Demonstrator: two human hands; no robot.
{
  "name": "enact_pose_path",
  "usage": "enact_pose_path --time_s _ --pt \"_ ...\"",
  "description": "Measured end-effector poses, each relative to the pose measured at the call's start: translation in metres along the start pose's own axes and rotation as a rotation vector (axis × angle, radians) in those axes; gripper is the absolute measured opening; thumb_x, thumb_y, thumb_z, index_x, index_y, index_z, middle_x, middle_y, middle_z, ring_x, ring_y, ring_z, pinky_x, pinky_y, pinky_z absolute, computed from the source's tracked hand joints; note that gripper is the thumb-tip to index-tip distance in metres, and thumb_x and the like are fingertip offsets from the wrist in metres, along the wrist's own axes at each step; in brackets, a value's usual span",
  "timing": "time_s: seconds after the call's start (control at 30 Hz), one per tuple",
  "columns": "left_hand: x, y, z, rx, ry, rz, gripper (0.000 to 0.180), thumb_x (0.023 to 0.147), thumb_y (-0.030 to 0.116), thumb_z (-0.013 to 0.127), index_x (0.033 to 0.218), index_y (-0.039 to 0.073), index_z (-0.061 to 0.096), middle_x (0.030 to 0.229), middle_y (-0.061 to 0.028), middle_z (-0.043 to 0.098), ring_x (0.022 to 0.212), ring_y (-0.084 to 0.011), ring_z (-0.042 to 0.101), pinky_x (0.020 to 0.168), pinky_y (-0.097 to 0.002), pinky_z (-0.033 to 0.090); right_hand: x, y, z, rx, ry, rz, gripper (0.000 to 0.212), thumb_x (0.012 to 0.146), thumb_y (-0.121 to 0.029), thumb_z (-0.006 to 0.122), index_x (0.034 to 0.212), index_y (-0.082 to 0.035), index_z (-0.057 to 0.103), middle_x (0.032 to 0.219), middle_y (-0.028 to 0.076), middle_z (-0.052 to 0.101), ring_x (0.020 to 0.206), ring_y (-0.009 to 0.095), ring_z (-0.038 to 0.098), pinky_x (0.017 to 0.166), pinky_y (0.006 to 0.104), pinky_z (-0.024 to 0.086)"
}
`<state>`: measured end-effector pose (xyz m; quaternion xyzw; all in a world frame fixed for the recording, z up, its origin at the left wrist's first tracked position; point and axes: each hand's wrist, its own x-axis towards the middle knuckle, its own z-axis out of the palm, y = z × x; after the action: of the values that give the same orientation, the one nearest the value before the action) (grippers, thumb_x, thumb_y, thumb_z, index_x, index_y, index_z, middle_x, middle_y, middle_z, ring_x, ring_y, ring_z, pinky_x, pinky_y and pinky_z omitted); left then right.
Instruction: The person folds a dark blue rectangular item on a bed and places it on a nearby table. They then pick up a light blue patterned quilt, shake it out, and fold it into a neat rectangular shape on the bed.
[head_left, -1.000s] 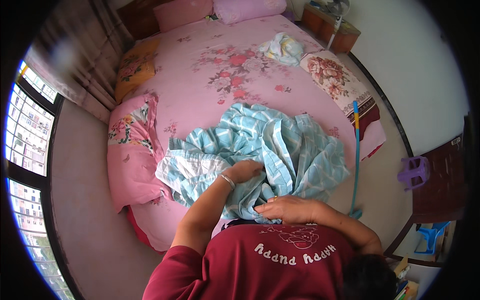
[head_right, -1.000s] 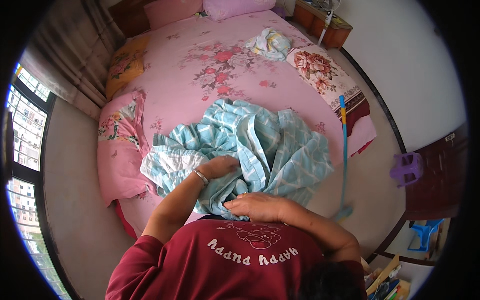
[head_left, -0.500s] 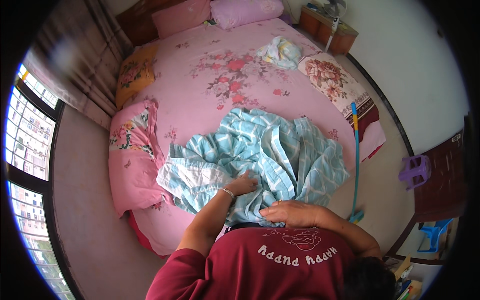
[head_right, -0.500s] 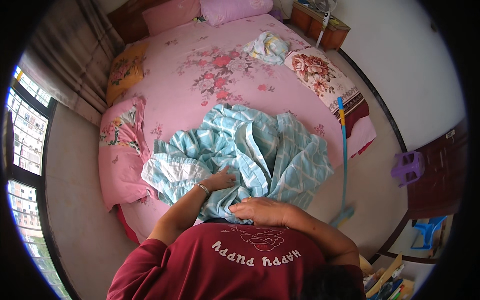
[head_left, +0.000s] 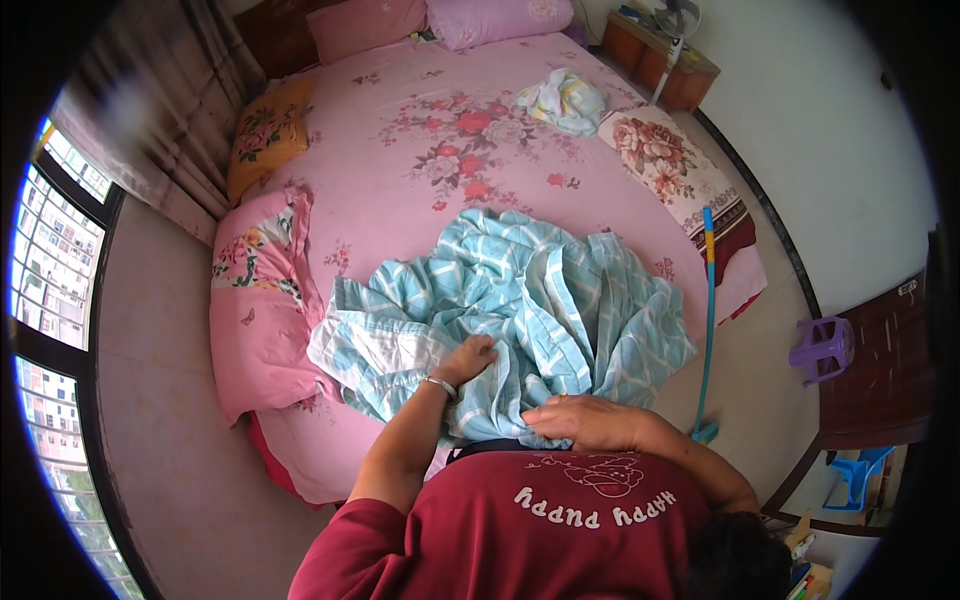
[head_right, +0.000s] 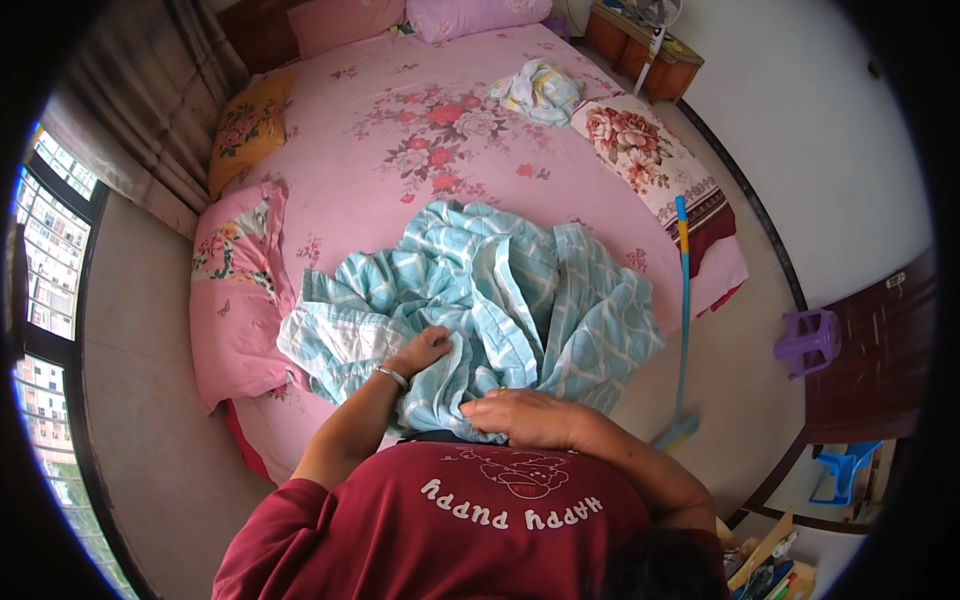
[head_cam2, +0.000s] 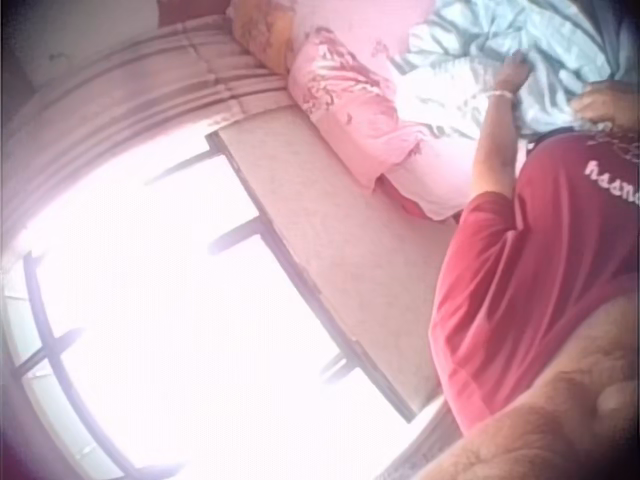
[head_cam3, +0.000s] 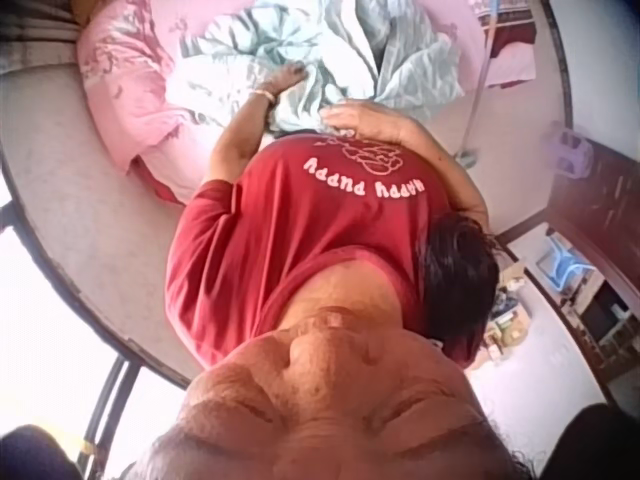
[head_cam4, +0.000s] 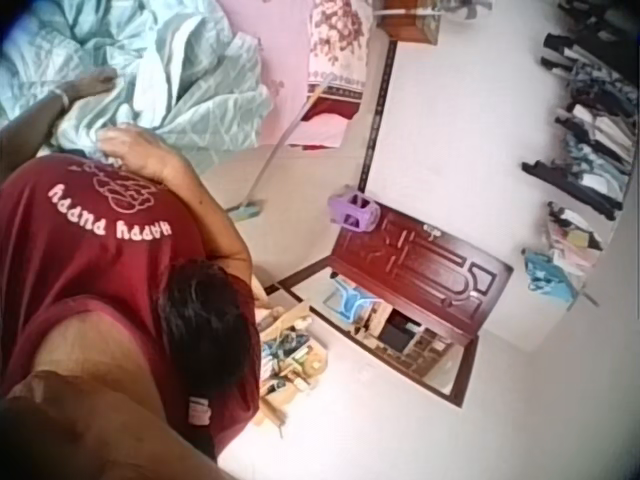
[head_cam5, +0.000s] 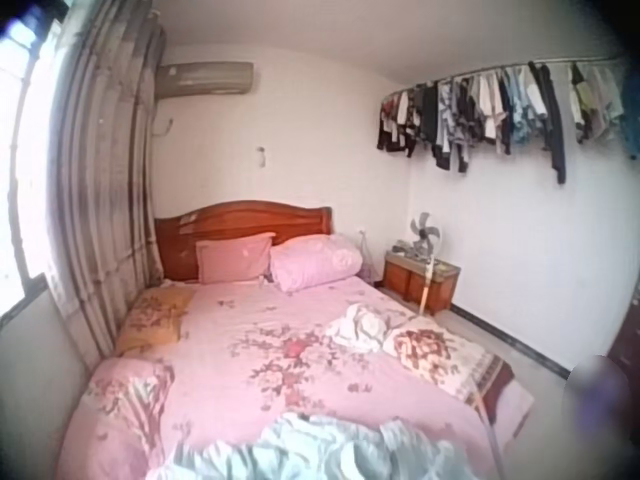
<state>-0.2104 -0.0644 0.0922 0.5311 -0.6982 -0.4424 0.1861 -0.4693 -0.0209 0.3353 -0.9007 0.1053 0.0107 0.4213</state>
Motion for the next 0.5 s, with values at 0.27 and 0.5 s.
enact_pose_path --time_s 0.27,0.5 --pt "-0.038 0.132 -0.168 -0.711 0.969 0.174 0.004 0.094 0.007 0.056 0.093 0.005 0.054 0.078 0.0050 0.047 0.071 -0.0043 0.041 0.063 -0.0214 0.037 -0.029 0.000 -0.020 0.009 0.442 0.217 0.031 0.079 -0.004 0.064 0.109 0.000 0.060 0.118 0.016 0.057 0.107 0.031 0.057 0.090 0.0356 0.047" --pt "-0.081 0.226 -0.184 -0.010 0.949 0.313 0.009 0.089 0.002 0.061 0.095 0.003 0.054 0.072 -0.0073 0.051 0.061 -0.0141 0.048 0.057 -0.0268 0.042 -0.059 0.016 -0.067 -0.009 0.769 0.528 0.023 0.083 -0.006 0.065 0.105 -0.001 0.062 0.130 0.014 0.050 0.117 0.031 0.051 0.096 0.0370 0.042"
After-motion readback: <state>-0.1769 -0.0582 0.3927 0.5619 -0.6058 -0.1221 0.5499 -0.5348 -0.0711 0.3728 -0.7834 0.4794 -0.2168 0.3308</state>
